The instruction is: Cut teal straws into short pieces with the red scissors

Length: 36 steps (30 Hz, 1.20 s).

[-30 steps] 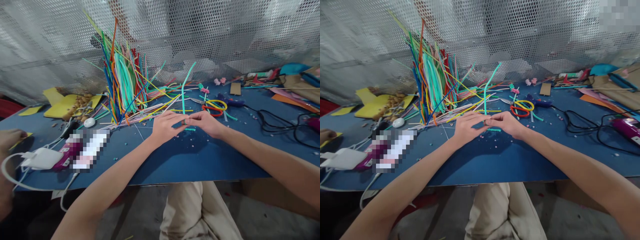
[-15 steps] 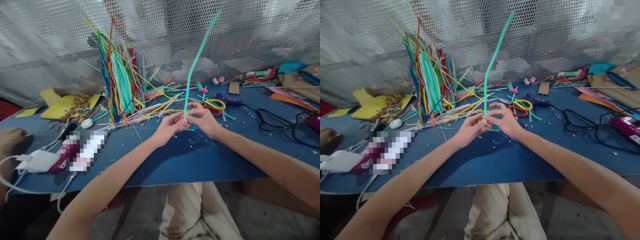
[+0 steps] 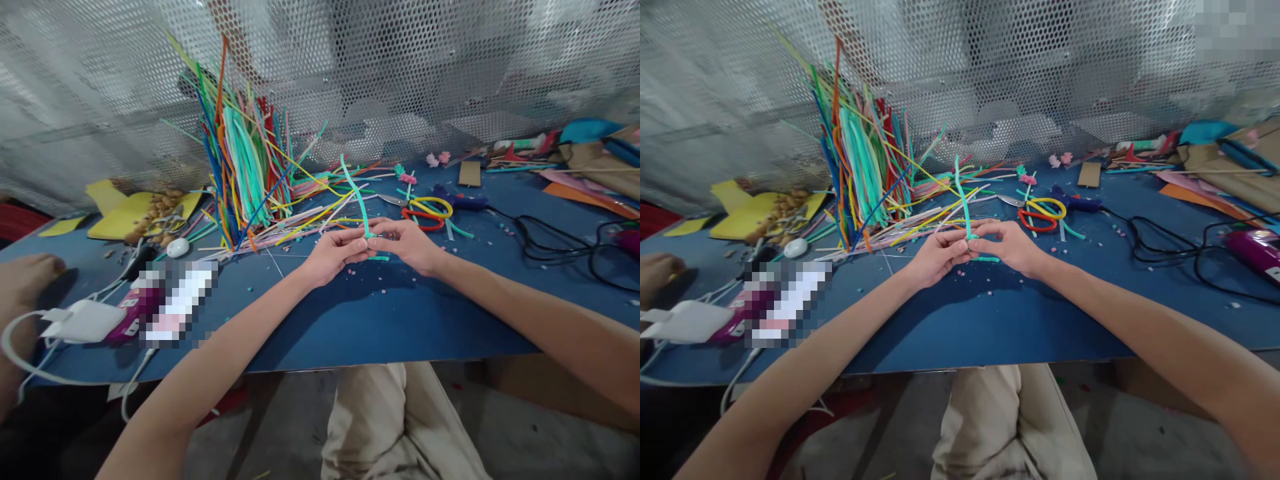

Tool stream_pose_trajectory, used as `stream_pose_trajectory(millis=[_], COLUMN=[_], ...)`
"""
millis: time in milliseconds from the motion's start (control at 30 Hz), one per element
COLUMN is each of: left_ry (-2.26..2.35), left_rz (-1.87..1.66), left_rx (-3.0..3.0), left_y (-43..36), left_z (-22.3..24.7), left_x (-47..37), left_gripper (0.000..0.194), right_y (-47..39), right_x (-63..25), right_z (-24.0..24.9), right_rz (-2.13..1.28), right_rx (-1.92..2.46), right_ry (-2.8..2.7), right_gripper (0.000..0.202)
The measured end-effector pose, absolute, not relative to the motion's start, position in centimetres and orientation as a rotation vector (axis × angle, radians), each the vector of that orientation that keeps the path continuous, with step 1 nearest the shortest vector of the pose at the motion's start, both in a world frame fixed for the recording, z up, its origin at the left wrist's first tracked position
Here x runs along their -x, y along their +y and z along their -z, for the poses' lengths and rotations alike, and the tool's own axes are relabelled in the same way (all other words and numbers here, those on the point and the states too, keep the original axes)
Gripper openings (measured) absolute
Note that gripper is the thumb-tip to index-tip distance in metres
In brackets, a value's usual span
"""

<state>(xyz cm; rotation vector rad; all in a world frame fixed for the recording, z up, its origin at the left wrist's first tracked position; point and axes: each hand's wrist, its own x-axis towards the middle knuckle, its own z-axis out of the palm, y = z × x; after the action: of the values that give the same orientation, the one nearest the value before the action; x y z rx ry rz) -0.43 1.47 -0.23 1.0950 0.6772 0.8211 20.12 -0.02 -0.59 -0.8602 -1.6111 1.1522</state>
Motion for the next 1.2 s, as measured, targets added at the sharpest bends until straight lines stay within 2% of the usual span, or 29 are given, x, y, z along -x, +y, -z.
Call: stream_pose_trajectory(millis=[333, 567, 867, 1200], left_ry=[0.809, 0.908, 1.173, 1.153], left_rz=[-0.812, -0.883, -0.821, -0.993], left_rx=[-1.269, -1.728, -2.376, -2.217], left_y=[2.1, 2.6, 3.8, 3.9], left_z=[0.3, 0.5, 0.7, 0.4], left_x=[0.9, 1.4, 2.0, 2.1], left_gripper=[0.051, 0.049, 0.023, 0.026], right_y=[0.0, 0.6, 2.4, 2.0], right_x=[-20.1, -20.6, -21.8, -21.6], right_z=[0.5, 0.6, 1.8, 1.7], right_rz=[-1.229, -0.914, -0.858, -0.907], right_rx=[0.811, 1.020, 1.065, 1.038], right_ry=[-1.564, -1.419, -1.372, -1.472], right_gripper=[0.032, 0.036, 0.036, 0.030])
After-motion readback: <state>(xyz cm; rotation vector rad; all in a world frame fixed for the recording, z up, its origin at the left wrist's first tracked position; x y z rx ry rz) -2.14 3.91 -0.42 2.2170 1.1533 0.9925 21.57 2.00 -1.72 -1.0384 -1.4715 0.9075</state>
